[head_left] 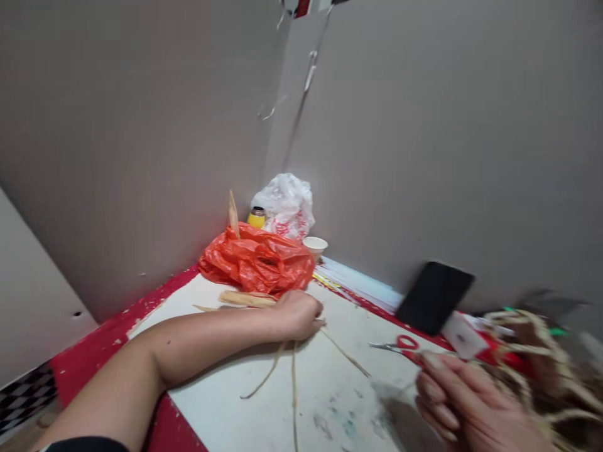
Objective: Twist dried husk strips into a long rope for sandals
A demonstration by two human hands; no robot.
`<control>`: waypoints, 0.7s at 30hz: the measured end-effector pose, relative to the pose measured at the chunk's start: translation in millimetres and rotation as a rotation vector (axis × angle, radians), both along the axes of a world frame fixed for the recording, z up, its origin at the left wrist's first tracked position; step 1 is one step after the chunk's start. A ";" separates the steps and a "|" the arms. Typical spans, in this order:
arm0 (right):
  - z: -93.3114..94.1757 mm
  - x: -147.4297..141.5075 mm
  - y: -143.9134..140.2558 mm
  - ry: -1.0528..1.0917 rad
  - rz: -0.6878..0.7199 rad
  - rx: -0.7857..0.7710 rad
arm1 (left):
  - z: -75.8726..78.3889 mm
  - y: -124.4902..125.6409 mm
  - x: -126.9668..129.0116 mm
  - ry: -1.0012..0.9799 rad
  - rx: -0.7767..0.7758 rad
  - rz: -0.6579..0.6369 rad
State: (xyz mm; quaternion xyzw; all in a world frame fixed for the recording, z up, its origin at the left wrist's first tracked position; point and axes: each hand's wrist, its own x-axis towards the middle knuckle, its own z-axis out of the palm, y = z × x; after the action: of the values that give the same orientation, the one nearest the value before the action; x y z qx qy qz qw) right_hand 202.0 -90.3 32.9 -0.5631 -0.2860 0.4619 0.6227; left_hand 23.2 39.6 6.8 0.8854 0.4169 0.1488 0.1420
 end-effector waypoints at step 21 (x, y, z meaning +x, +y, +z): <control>16.1 -10.9 -2.2 0.013 0.051 0.126 | 27.5 -1.6 6.0 -0.693 -0.552 -0.082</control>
State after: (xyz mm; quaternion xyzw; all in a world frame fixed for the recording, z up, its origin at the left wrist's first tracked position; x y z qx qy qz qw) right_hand 191.1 -92.4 49.0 -0.5122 -0.3248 0.4624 0.6468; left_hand 29.2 38.0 34.4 0.7278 0.3331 0.3142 0.5104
